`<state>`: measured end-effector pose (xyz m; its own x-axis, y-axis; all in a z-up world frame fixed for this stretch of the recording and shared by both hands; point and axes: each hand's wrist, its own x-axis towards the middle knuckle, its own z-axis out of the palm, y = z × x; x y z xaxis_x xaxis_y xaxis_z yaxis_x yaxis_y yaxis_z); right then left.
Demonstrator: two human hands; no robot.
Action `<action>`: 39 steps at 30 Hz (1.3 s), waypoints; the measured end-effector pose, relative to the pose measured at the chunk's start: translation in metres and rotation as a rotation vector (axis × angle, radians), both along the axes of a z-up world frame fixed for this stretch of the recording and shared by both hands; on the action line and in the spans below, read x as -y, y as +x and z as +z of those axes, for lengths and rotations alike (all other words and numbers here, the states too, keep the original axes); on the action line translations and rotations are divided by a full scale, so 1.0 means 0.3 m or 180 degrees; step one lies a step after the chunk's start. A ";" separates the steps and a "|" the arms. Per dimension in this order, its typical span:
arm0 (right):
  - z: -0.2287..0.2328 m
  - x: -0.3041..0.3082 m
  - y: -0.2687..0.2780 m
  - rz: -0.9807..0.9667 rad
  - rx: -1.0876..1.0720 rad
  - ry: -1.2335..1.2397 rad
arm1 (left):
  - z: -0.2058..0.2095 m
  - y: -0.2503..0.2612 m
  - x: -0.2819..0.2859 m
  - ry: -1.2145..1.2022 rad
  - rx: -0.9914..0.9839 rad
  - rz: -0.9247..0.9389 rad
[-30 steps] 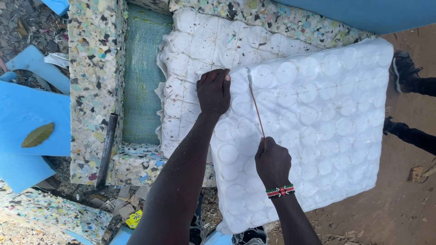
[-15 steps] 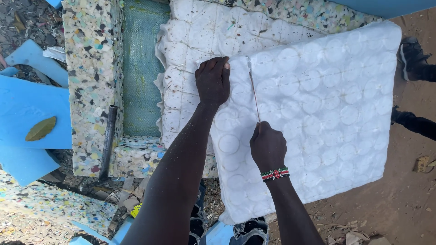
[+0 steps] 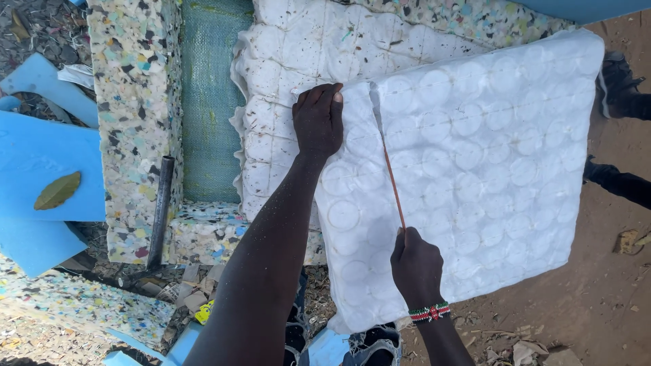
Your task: Cutting a large piece of upholstery foam using a thin wire tool
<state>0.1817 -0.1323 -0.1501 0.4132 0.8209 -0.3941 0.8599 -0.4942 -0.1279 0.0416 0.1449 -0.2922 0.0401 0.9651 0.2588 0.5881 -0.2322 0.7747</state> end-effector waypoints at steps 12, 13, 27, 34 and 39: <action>-0.001 0.056 -0.037 -0.0129 -0.0091 0.0073 | 0.012 -0.009 -0.004 0.0002 -0.0042 -0.0072; -0.015 0.027 -0.035 -0.0109 -0.0103 0.0102 | 0.013 -0.017 -0.010 0.0030 -0.0052 -0.0052; 0.050 0.094 -0.027 -0.0069 -0.0080 -0.0025 | 0.042 -0.021 -0.013 0.0104 -0.0265 -0.0181; 0.102 0.078 -0.019 -0.0172 -0.0474 0.0200 | 0.289 0.046 0.101 0.0909 -0.1282 -0.1334; 0.100 0.125 -0.031 -0.0088 -0.0362 0.0375 | 0.243 -0.025 0.218 0.0564 -0.1421 -0.1532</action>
